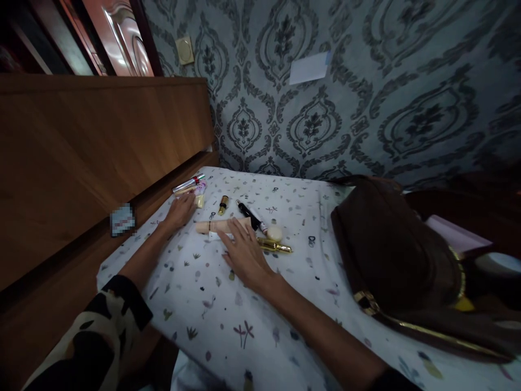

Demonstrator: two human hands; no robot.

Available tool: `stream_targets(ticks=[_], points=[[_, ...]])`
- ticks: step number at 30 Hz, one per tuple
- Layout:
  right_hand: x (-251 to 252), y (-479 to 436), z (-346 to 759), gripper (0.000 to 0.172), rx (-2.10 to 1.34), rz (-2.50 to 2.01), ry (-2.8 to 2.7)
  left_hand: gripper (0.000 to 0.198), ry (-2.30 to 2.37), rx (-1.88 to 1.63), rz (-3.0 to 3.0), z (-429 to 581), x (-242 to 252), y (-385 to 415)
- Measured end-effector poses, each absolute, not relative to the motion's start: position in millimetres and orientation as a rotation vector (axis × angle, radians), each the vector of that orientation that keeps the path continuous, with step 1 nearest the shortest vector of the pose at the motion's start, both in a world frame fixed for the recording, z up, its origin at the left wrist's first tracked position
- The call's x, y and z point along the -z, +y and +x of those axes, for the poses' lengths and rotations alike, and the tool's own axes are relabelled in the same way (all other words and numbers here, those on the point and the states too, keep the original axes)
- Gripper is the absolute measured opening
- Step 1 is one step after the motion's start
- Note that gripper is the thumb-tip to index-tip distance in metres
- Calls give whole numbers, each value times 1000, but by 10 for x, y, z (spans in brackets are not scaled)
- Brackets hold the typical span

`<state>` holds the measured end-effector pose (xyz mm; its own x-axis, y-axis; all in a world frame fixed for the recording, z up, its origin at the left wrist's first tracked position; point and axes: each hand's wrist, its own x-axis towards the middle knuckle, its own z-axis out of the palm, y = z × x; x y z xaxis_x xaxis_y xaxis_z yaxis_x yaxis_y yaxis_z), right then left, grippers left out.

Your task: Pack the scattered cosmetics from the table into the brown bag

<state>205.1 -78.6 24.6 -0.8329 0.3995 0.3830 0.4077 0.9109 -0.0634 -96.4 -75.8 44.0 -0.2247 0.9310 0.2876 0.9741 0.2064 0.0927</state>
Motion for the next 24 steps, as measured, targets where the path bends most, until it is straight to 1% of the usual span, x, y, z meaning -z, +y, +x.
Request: stream_targets(ticks=[2, 3, 7, 10, 12, 15, 19, 22, 24], points=[[-269, -724, 1811, 53, -11, -598, -2757, 37, -2300, 351, -1825, -1012, -429, -838], [-272, -690, 1715, 54, -18, -620, -2782, 36, -2302, 341, -1814, -1031, -431, -870], [-252, -552, 1518, 44, 29, -814, -2742, 27, -2333, 307, -1851, -1116, -445, -974], [-216, -451, 1482, 44, 49, -968, -2663, 22, -2344, 310, -1925, -1116, -430, -1079], [-183, -399, 1471, 46, 47, -1034, -2632, 22, -2334, 325, -1961, -1044, -419, -1172], [-134, -367, 1475, 47, 42, -1074, -2607, 27, -2292, 348, -2034, -854, -428, -1339], [-96, -417, 1554, 48, 26, -977, -2572, 33, -2254, 427, -2123, -639, -459, -1548], [-75, -517, 1660, 44, -34, -776, -2554, 39, -2312, 569, -2045, -605, -443, -1613], [-59, -612, 1738, 42, -92, -644, -2549, 41, -2361, 588, -1965, -613, -413, -1613]])
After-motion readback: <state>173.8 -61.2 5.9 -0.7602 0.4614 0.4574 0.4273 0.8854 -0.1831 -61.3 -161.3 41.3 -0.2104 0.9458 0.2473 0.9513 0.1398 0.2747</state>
